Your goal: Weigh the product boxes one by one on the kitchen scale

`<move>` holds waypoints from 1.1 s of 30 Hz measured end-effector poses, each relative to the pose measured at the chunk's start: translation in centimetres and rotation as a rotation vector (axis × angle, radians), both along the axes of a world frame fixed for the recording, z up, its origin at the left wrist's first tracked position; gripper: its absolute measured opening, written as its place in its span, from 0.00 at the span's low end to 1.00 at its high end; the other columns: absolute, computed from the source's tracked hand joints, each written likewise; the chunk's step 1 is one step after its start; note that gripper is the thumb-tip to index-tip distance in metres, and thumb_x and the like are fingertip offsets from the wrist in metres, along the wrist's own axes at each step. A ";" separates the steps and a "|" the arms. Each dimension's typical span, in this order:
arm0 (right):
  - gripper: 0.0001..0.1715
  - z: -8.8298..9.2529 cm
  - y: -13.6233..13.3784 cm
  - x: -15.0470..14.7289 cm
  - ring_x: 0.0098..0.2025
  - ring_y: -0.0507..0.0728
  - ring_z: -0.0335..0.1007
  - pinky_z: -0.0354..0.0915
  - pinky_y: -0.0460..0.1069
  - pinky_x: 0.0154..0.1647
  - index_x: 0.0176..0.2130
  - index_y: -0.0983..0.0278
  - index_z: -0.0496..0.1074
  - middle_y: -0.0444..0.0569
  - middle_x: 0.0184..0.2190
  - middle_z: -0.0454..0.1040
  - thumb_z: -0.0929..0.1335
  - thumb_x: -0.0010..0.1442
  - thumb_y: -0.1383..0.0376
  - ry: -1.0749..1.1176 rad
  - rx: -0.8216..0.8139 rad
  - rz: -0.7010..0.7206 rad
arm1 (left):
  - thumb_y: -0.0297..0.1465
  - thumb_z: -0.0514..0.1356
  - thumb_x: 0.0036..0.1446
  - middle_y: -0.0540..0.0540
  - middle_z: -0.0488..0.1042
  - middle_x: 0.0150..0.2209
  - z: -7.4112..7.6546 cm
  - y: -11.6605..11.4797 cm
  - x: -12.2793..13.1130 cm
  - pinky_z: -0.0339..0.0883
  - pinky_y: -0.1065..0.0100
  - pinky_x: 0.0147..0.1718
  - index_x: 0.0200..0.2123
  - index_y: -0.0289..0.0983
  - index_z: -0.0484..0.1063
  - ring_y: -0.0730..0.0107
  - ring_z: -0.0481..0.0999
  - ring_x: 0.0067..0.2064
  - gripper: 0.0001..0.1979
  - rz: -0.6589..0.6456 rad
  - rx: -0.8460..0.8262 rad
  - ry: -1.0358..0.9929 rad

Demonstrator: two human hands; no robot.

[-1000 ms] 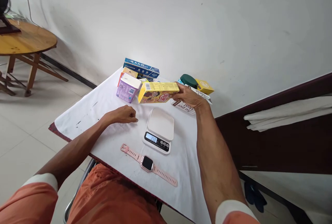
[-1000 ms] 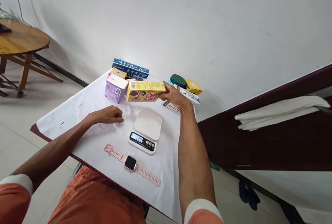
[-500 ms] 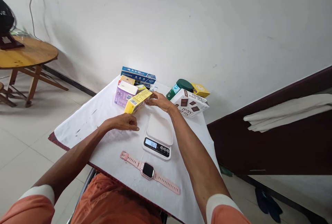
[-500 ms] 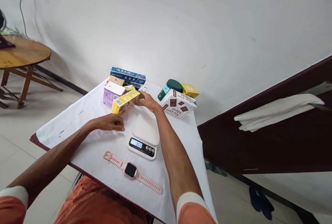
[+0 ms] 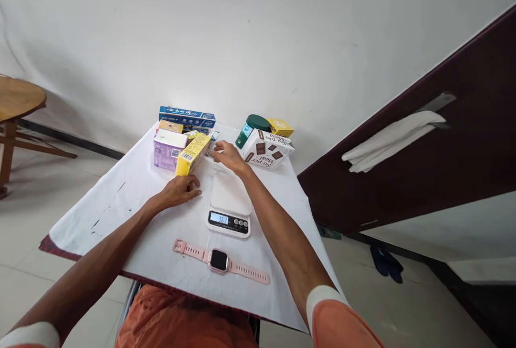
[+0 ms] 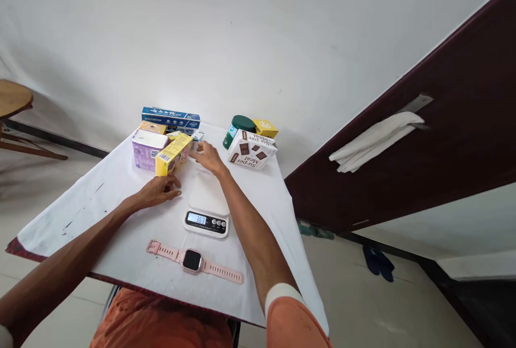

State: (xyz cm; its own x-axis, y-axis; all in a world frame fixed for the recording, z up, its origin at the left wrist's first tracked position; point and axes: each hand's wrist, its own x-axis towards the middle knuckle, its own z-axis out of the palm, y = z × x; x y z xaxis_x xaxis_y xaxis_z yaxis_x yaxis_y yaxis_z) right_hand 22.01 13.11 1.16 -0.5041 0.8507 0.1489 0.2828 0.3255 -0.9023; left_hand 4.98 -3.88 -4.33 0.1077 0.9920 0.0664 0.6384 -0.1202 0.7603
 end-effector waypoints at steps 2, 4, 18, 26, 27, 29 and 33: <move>0.23 1.3 1.4 3.4 0.54 0.68 0.73 0.68 0.68 0.58 0.50 0.61 0.74 0.56 0.52 0.76 0.77 0.55 0.62 -0.060 0.073 -0.118 | 0.39 0.62 0.59 0.51 0.76 0.26 0.0 0.0 0.0 0.62 0.68 0.28 0.41 0.39 0.75 0.67 0.74 0.28 0.11 -0.011 0.008 0.012; 0.29 2.6 3.2 7.2 0.67 0.71 0.59 0.54 0.70 0.70 0.56 0.62 0.71 0.61 0.62 0.68 0.74 0.55 0.64 -0.111 0.187 -0.257 | 0.39 0.62 0.59 0.51 0.76 0.27 0.1 -0.1 0.0 0.63 0.67 0.29 0.40 0.39 0.76 0.67 0.74 0.29 0.11 -0.015 0.002 0.034; 0.48 0.5 5.9 16.7 0.69 0.79 0.51 0.53 0.75 0.65 0.69 0.66 0.56 0.70 0.66 0.60 0.75 0.55 0.62 -0.859 0.610 -0.432 | 0.39 0.62 0.58 0.50 0.77 0.30 0.4 -0.3 0.2 0.63 0.67 0.32 0.40 0.39 0.76 0.66 0.76 0.32 0.11 0.014 -0.048 0.108; 0.46 2.6 7.3 18.1 0.63 0.76 0.58 0.62 0.66 0.58 0.64 0.62 0.61 0.66 0.62 0.60 0.77 0.51 0.64 -1.039 0.529 -0.428 | 0.41 0.60 0.59 0.48 0.78 0.32 0.7 -0.5 0.3 0.64 0.65 0.34 0.42 0.39 0.75 0.63 0.78 0.34 0.14 0.002 -0.067 0.118; 0.45 2.5 7.5 18.1 0.64 0.77 0.57 0.61 0.68 0.59 0.63 0.61 0.62 0.66 0.63 0.59 0.78 0.50 0.63 -1.044 0.537 -0.420 | 0.41 0.60 0.59 0.48 0.79 0.33 0.7 -0.5 0.3 0.65 0.65 0.34 0.42 0.39 0.75 0.63 0.78 0.35 0.14 0.002 -0.068 0.123; 0.46 1.9 7.6 18.2 0.68 0.79 0.53 0.57 0.71 0.62 0.63 0.61 0.61 0.68 0.68 0.55 0.78 0.50 0.61 -1.026 0.567 -0.395 | 0.41 0.60 0.59 0.48 0.79 0.33 0.6 -0.5 0.3 0.65 0.65 0.34 0.42 0.39 0.75 0.63 0.78 0.35 0.13 0.002 -0.063 0.132; 0.51 0.7 7.3 18.4 0.73 0.79 0.47 0.52 0.70 0.67 0.66 0.66 0.55 0.74 0.74 0.46 0.77 0.51 0.60 -0.958 0.639 -0.335 | 0.41 0.60 0.59 0.48 0.79 0.32 0.6 -0.5 0.3 0.64 0.66 0.33 0.41 0.40 0.75 0.63 0.78 0.34 0.13 0.001 -0.059 0.137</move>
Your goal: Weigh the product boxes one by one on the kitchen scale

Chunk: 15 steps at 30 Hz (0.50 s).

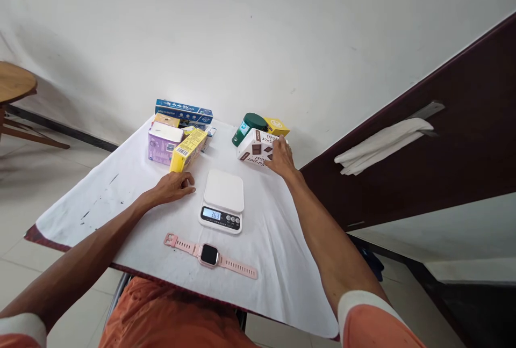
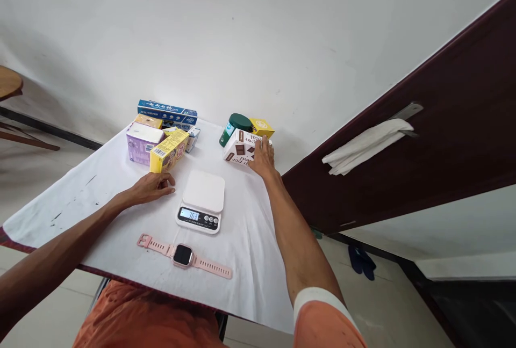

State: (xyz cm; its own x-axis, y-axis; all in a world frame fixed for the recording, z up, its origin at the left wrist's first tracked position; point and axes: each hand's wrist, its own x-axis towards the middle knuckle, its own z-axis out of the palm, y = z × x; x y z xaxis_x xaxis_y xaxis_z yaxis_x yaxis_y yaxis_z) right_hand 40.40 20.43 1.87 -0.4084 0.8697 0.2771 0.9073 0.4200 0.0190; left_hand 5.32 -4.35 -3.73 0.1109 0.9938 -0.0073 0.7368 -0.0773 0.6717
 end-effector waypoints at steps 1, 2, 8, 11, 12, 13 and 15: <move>0.51 -0.1 -0.1 0.0 0.73 0.78 0.48 0.52 0.70 0.67 0.66 0.67 0.55 0.75 0.73 0.47 0.77 0.52 0.60 -0.002 0.008 0.008 | 0.41 0.60 0.59 0.48 0.79 0.32 0.0 0.0 0.0 0.64 0.66 0.33 0.41 0.40 0.75 0.64 0.78 0.34 0.13 -0.001 0.000 -0.005; 0.50 -0.1 -0.2 0.0 0.71 0.78 0.50 0.53 0.70 0.66 0.66 0.68 0.54 0.75 0.72 0.50 0.76 0.53 0.60 -0.008 0.014 0.008 | 0.41 0.60 0.59 0.48 0.79 0.32 0.0 0.0 0.0 0.64 0.66 0.33 0.41 0.40 0.74 0.64 0.78 0.34 0.13 -0.003 0.002 -0.010; 0.54 1.4 -0.3 0.1 0.62 0.76 0.58 0.62 0.68 0.58 0.65 0.65 0.56 0.67 0.61 0.64 0.78 0.49 0.53 -0.044 -0.004 -0.009 | 0.42 0.59 0.60 0.48 0.79 0.34 -0.1 -0.1 -0.1 0.65 0.65 0.34 0.42 0.40 0.75 0.63 0.78 0.35 0.14 -0.006 0.021 0.013; 0.63 2.3 0.0 0.1 0.61 0.76 0.59 0.61 0.67 0.60 0.70 0.63 0.51 0.65 0.61 0.62 0.79 0.45 0.53 -0.038 -0.037 -0.032 | 0.42 0.59 0.60 0.48 0.79 0.33 -0.1 -0.1 -0.1 0.65 0.65 0.34 0.42 0.40 0.75 0.63 0.78 0.35 0.14 -0.006 0.019 0.022; 0.66 2.5 0.2 0.1 0.62 0.76 0.59 0.60 0.67 0.60 0.71 0.62 0.50 0.65 0.62 0.61 0.80 0.44 0.54 -0.035 -0.056 -0.049 | 0.42 0.60 0.60 0.48 0.79 0.33 -0.1 -0.1 0.0 0.65 0.66 0.33 0.42 0.40 0.75 0.63 0.78 0.35 0.13 -0.006 0.019 0.024; 0.68 2.8 0.4 0.1 0.62 0.77 0.59 0.60 0.67 0.60 0.72 0.61 0.49 0.65 0.62 0.60 0.80 0.43 0.54 -0.031 -0.081 -0.069 | 0.41 0.60 0.60 0.48 0.79 0.33 -0.1 -0.1 0.0 0.65 0.66 0.33 0.42 0.40 0.75 0.63 0.78 0.35 0.13 -0.006 0.021 0.026; 0.70 3.3 1.0 0.1 0.63 0.77 0.59 0.60 0.67 0.60 0.72 0.60 0.50 0.65 0.62 0.59 0.81 0.41 0.53 -0.028 -0.148 -0.118 | 0.41 0.60 0.60 0.48 0.79 0.33 0.0 -0.2 0.0 0.64 0.66 0.33 0.42 0.40 0.75 0.64 0.78 0.34 0.13 -0.004 0.025 0.029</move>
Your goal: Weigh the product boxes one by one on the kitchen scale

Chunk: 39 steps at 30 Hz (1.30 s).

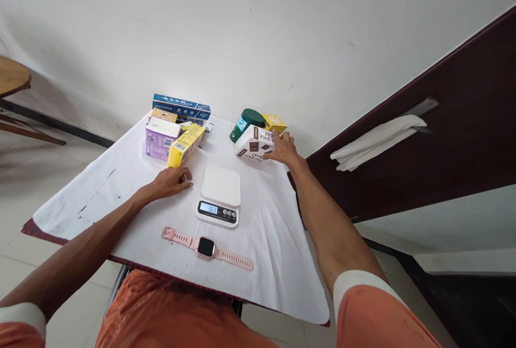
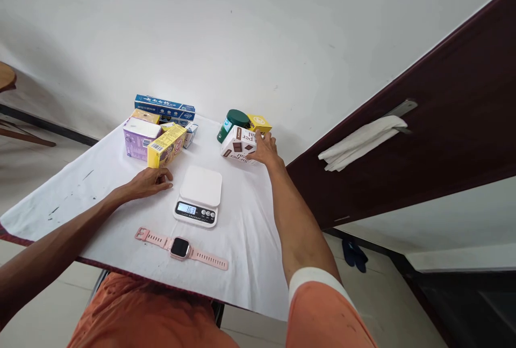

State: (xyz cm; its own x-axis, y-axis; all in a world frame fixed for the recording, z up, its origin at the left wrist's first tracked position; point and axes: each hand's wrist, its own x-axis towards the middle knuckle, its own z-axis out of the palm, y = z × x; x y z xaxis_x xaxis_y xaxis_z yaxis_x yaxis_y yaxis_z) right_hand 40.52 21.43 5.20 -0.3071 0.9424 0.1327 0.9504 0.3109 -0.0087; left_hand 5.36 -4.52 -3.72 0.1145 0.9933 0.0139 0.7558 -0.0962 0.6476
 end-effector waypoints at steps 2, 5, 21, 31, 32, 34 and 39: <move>0.67 0.5 0.5 0.0 0.61 0.75 0.61 0.62 0.66 0.59 0.70 0.59 0.54 0.63 0.60 0.60 0.82 0.40 0.52 -0.001 -0.069 -0.046 | 0.41 0.60 0.60 0.49 0.79 0.33 0.1 0.0 0.1 0.64 0.66 0.32 0.42 0.40 0.75 0.64 0.78 0.34 0.12 0.007 0.001 0.004; 0.58 1.2 0.6 0.0 0.56 0.71 0.66 0.65 0.63 0.55 0.64 0.58 0.62 0.58 0.56 0.63 0.82 0.40 0.55 -0.008 -0.109 -0.070 | 0.41 0.60 0.59 0.49 0.79 0.33 0.1 0.0 0.1 0.64 0.66 0.32 0.41 0.40 0.75 0.64 0.78 0.34 0.12 0.009 -0.001 0.004; 0.39 6.8 -9.2 1.5 0.44 0.64 0.72 0.69 0.57 0.43 0.47 0.57 0.67 0.49 0.44 0.77 0.78 0.44 0.42 0.424 0.082 -0.019 | 0.41 0.59 0.59 0.47 0.80 0.34 0.4 -0.3 0.1 0.64 0.66 0.33 0.42 0.40 0.76 0.63 0.77 0.34 0.14 -0.015 -0.006 0.005; 0.38 5.1 -18.7 -3.6 0.45 0.64 0.75 0.72 0.58 0.44 0.49 0.56 0.70 0.49 0.46 0.80 0.78 0.46 0.42 0.467 -0.098 0.280 | 0.37 0.59 0.58 0.48 0.79 0.32 0.8 -0.7 -0.2 0.63 0.67 0.32 0.34 0.39 0.75 0.65 0.76 0.32 0.09 -0.084 -0.003 -0.054; 0.38 4.9 -19.0 -4.0 0.45 0.65 0.76 0.72 0.58 0.44 0.50 0.56 0.70 0.50 0.47 0.80 0.79 0.46 0.43 0.467 -0.123 0.287 | 0.37 0.58 0.58 0.48 0.79 0.32 0.7 -0.7 -0.2 0.63 0.67 0.32 0.34 0.39 0.75 0.65 0.76 0.32 0.08 -0.087 -0.003 -0.058; 0.39 4.6 -19.1 -4.4 0.46 0.66 0.76 0.72 0.59 0.45 0.51 0.56 0.70 0.50 0.47 0.80 0.79 0.46 0.43 0.466 -0.155 0.285 | 0.36 0.58 0.57 0.48 0.78 0.31 0.7 -0.7 -0.3 0.62 0.67 0.32 0.34 0.39 0.74 0.66 0.75 0.32 0.08 -0.089 -0.009 -0.063; 0.41 4.6 -18.5 -4.7 0.53 0.68 0.75 0.72 0.62 0.53 0.55 0.56 0.70 0.52 0.54 0.78 0.78 0.48 0.42 0.491 -0.243 0.290 | 0.34 0.57 0.57 0.48 0.77 0.30 0.5 -0.5 -0.3 0.61 0.67 0.32 0.34 0.39 0.74 0.67 0.74 0.31 0.07 -0.115 0.000 -0.073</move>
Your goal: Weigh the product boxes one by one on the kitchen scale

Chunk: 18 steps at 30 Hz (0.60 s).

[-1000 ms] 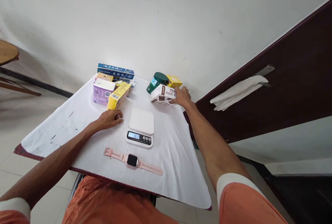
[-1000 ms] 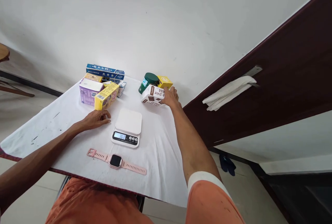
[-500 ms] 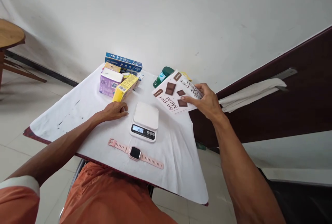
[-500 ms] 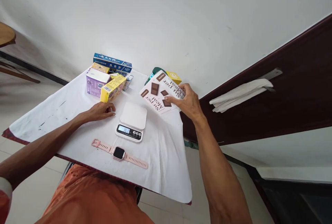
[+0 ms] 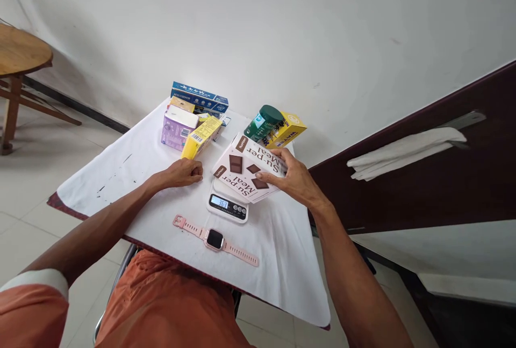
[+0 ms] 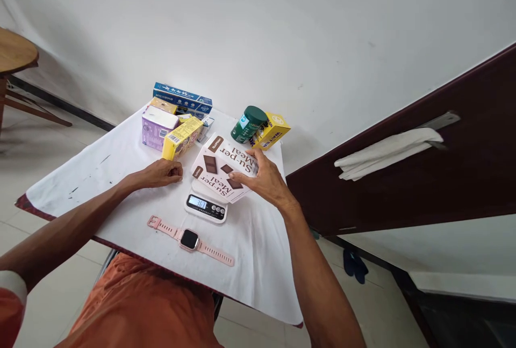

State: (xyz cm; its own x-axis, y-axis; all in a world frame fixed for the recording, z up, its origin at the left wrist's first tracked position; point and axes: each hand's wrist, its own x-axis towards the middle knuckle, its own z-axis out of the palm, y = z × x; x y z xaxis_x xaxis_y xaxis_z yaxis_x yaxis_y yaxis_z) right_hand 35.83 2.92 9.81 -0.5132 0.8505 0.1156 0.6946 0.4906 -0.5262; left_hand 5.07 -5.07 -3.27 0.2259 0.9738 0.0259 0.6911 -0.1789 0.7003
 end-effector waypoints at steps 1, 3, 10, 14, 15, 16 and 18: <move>0.43 0.0 0.1 0.2 0.56 0.68 0.74 0.71 0.62 0.55 0.56 0.55 0.69 0.53 0.56 0.77 0.78 0.48 0.41 0.025 -0.019 0.013 | 0.34 0.57 0.57 0.49 0.77 0.30 0.0 0.0 0.0 0.61 0.67 0.32 0.34 0.39 0.74 0.68 0.73 0.31 0.07 -0.001 0.003 0.002; 0.46 -0.2 0.3 0.8 0.63 0.70 0.70 0.70 0.63 0.58 0.60 0.54 0.68 0.54 0.60 0.75 0.76 0.51 0.37 0.109 -0.049 0.035 | 0.34 0.57 0.57 0.49 0.76 0.30 -0.1 0.1 0.0 0.61 0.67 0.31 0.34 0.39 0.73 0.69 0.73 0.30 0.07 0.000 0.003 0.005; 0.44 -6.4 1.1 4.1 0.56 0.65 0.76 0.74 0.57 0.46 0.51 0.58 0.71 0.57 0.53 0.78 0.57 0.60 0.28 0.720 -0.074 -0.368 | 0.36 0.59 0.60 0.50 0.73 0.28 2.2 -1.7 0.4 0.60 0.67 0.29 0.33 0.38 0.72 0.71 0.69 0.28 0.08 0.001 0.054 -0.105; 0.40 -11.7 1.2 4.2 0.40 0.59 0.77 0.72 0.50 0.33 0.41 0.61 0.74 0.50 0.37 0.79 0.67 0.52 0.30 0.849 -0.208 -0.541 | 0.40 0.62 0.62 0.48 0.74 0.34 6.2 -2.7 1.7 0.66 0.65 0.34 0.41 0.37 0.72 0.68 0.72 0.34 0.12 0.166 0.267 -0.190; 0.38 -12.8 1.2 4.0 0.36 0.57 0.76 0.70 0.49 0.31 0.39 0.61 0.74 0.48 0.34 0.78 0.69 0.52 0.31 0.864 -0.231 -0.534 | 0.42 0.64 0.61 0.46 0.76 0.39 7.3 -2.6 2.2 0.69 0.63 0.38 0.46 0.37 0.72 0.66 0.74 0.38 0.17 0.200 0.336 -0.194; 0.37 -13.6 1.1 3.9 0.33 0.56 0.74 0.69 0.49 0.29 0.37 0.61 0.74 0.46 0.32 0.77 0.69 0.52 0.32 0.876 -0.240 -0.525 | 0.43 0.67 0.58 0.42 0.76 0.46 8.1 -2.1 2.7 0.71 0.60 0.43 0.51 0.36 0.70 0.63 0.75 0.43 0.24 0.208 0.395 -0.193; 0.34 -14.8 1.0 3.7 0.28 0.53 0.70 0.67 0.48 0.26 0.33 0.61 0.74 0.44 0.27 0.75 0.70 0.52 0.33 0.894 -0.224 -0.523 | 0.47 0.72 0.51 0.36 0.71 0.58 9.3 -0.6 3.7 0.71 0.53 0.55 0.61 0.36 0.65 0.53 0.74 0.55 0.39 0.149 0.450 -0.182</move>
